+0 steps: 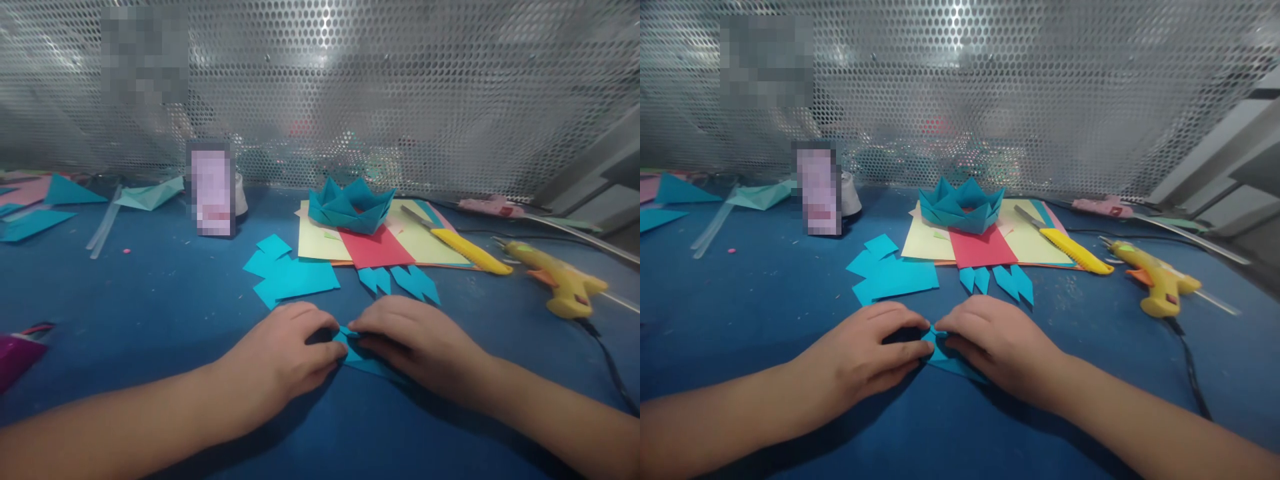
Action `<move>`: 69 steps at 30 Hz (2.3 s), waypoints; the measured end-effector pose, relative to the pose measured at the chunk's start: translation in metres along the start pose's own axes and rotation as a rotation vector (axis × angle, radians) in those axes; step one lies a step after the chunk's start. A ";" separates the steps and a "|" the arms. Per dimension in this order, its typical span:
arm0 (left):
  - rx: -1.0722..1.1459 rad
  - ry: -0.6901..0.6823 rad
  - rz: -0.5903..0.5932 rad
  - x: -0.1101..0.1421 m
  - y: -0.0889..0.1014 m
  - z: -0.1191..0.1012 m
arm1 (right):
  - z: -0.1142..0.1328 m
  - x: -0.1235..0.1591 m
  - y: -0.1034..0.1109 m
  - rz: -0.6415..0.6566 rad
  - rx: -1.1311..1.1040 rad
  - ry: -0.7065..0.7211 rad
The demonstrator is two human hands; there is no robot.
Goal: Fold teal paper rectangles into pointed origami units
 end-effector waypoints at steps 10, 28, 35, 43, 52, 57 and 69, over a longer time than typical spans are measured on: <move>0.009 0.006 0.007 0.001 -0.001 0.002 | 0.009 0.003 0.000 0.005 0.229 0.088; -0.007 0.004 0.014 0.000 -0.001 0.000 | 0.028 0.007 -0.008 0.128 0.434 0.192; -0.009 0.002 0.009 -0.001 -0.002 0.001 | 0.032 0.006 -0.008 0.133 0.388 0.221; -0.011 0.024 0.055 0.001 -0.012 0.001 | 0.029 0.008 -0.012 0.159 0.443 0.219; -0.129 -0.017 0.076 0.000 -0.012 0.001 | 0.027 0.006 -0.011 0.155 0.477 0.167; -0.156 -0.003 0.091 0.001 -0.010 0.000 | 0.022 0.006 -0.014 0.167 0.436 0.149; -0.167 0.008 0.092 0.003 -0.013 -0.002 | 0.015 0.008 -0.023 0.214 0.388 0.164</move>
Point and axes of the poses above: each hand's wrist, its own x-axis away from the middle knuckle, its own y-axis out of the back of the hand, z = x × y, the point moved 10 cm from there along -x, towards the middle knuckle, and after that the axes turned 8 degrees about -y, right-handed, at the moved point
